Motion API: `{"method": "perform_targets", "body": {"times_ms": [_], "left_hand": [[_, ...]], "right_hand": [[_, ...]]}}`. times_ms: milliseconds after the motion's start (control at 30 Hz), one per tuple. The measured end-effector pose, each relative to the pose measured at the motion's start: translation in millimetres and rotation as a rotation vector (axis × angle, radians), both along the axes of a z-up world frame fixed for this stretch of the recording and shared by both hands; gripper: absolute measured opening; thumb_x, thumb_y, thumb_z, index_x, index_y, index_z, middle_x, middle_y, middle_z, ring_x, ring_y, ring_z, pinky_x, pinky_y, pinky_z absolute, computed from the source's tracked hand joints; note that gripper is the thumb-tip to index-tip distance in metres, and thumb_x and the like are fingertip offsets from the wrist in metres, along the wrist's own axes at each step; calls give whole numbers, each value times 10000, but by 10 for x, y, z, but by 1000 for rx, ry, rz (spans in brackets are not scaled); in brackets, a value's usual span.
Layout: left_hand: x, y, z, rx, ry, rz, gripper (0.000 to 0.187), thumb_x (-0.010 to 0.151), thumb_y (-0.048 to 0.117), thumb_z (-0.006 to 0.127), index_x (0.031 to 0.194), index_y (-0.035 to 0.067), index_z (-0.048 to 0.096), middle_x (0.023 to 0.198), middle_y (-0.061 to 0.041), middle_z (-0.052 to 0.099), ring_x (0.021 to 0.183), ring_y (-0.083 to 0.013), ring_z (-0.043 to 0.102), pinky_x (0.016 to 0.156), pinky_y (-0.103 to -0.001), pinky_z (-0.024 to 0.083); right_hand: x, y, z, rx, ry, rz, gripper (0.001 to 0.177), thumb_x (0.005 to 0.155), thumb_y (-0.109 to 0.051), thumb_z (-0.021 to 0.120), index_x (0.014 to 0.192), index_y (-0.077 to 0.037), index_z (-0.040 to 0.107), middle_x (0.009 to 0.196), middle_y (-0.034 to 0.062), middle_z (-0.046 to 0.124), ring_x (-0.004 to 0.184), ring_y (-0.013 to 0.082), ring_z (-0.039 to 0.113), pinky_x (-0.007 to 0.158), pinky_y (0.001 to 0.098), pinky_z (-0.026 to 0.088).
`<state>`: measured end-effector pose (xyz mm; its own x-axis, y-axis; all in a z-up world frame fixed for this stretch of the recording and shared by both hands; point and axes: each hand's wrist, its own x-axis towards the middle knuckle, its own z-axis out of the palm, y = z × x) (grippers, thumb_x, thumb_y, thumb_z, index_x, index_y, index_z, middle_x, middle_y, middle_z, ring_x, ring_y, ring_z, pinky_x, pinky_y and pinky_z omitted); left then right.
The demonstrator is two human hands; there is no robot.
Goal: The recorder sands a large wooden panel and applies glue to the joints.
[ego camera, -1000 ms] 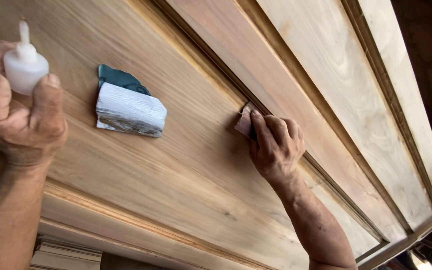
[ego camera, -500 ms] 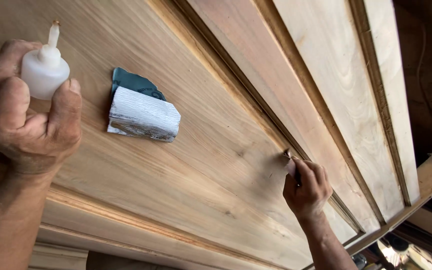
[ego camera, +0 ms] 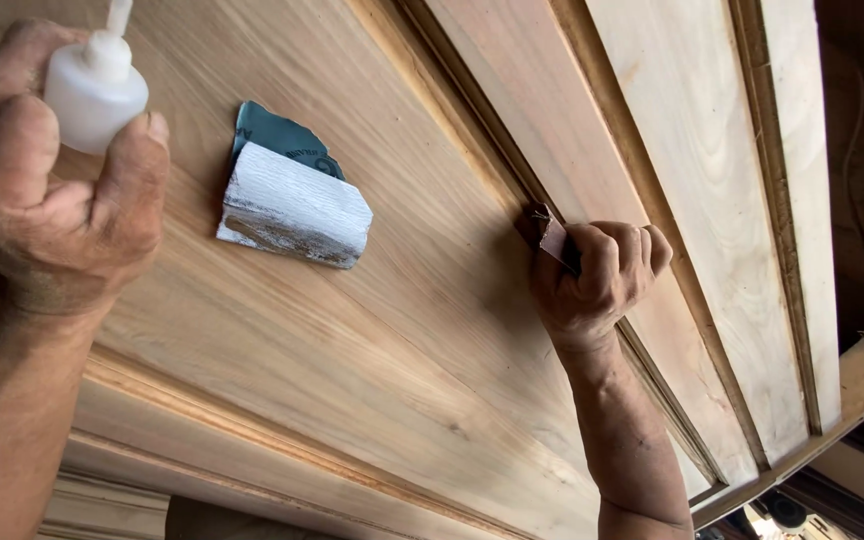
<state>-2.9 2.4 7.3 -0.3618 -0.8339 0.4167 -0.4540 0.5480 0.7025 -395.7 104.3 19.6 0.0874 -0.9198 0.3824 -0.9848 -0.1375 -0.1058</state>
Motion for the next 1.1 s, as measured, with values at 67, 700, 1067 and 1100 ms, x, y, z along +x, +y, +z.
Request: {"method": "perform_targets", "body": {"times_ms": [67, 700, 1067, 1100], "left_hand": [[82, 21, -111, 2, -50, -12, 229, 1111, -313, 703, 1107, -260, 481, 1424, -484, 591, 1022, -484, 604, 901, -510, 555], [-83, -128, 1, -170, -57, 81, 244, 1072, -64, 734, 942, -106, 532, 1245, -353, 677, 1005, -403, 634, 930, -513, 565], [-505, 841, 104, -22, 268, 92, 290, 761, 24, 716, 1034, -74, 714, 933, -220, 688, 907, -394, 689, 857, -454, 527], [-578, 1138, -18, 108, 334, 31, 373, 717, 8, 796, 1081, -47, 742, 987, -208, 718, 980, -383, 706, 922, -466, 539]], "right_hand": [[0, -34, -15, 17, -17, 5, 290, 986, -177, 789, 874, -107, 531, 785, 56, 496, 707, 205, 437, 869, 412, 374], [375, -442, 37, -8, -138, -8, 401, 998, -254, 797, 754, -108, 514, 722, 48, 511, 691, 182, 449, 836, 395, 363], [-768, 1811, 259, 242, -386, -487, 273, 956, -191, 879, 895, -63, 645, 798, 162, 641, 777, 382, 659, 768, 476, 470], [-767, 2001, 360, 341, -588, -677, 169, 1008, -179, 825, 967, -67, 706, 831, 175, 680, 788, 339, 684, 735, 458, 492]]}}
